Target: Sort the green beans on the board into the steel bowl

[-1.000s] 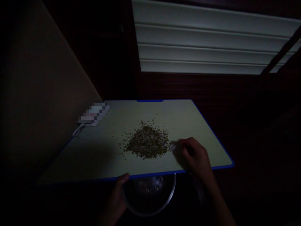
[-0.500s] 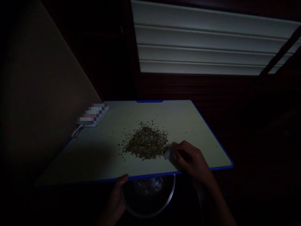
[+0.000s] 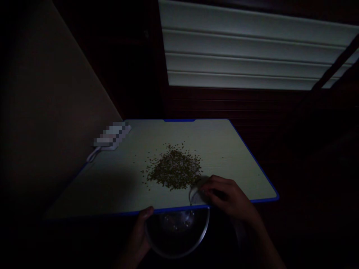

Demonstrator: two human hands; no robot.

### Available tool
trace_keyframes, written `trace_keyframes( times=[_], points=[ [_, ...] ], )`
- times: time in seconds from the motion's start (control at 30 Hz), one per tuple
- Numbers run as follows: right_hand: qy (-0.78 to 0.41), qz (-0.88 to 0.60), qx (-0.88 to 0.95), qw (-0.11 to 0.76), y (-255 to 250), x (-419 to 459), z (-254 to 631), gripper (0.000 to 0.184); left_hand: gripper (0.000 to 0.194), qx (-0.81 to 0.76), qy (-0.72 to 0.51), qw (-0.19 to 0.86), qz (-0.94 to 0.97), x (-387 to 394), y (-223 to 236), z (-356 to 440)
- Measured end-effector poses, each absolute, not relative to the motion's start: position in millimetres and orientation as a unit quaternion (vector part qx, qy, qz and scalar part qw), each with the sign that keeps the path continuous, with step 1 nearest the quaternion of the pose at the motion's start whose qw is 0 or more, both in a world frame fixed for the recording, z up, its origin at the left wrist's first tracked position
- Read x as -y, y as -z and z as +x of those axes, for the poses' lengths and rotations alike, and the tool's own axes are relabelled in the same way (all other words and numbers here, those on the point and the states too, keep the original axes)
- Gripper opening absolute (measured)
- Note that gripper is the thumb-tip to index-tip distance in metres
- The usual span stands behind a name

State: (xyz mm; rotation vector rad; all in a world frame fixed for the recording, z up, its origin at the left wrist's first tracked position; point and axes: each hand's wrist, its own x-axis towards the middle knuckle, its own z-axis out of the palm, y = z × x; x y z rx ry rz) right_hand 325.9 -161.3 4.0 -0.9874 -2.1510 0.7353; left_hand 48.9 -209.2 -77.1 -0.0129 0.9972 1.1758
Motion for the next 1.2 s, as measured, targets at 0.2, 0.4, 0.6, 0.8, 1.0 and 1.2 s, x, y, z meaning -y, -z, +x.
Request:
trace_keyframes(
  times=[0.2,0.4,0.6,0.8,1.0,1.2],
  points=[
    [-0.294,-0.348,0.826,0.331,-4.9,162.7,328.0,0.018,0.007,-0.444,-0.527,0.725,0.000,209.3,83.5,47.5],
    [-0.308,-0.350,0.821,0.329,-5.6,163.5,328.8,0.019,0.009,-0.448,-0.521,0.726,0.014,210.9,86.1,47.1],
    [-0.311,-0.349,0.818,0.334,-5.1,164.1,328.0,0.017,0.009,-0.472,-0.528,0.706,0.010,209.1,81.1,48.4],
    [-0.281,-0.430,0.787,0.342,-1.7,162.5,325.4,0.017,0.011,-0.463,-0.525,0.714,0.010,209.4,84.3,47.7],
    [-0.215,-0.535,0.714,0.397,3.5,157.7,328.0,0.014,0.011,-0.455,-0.528,0.717,0.008,209.9,84.0,48.2],
    [-0.196,-0.551,0.697,0.416,3.8,157.1,327.4,0.017,0.012,-0.464,-0.523,0.715,0.013,209.9,80.6,49.3]
  ],
)
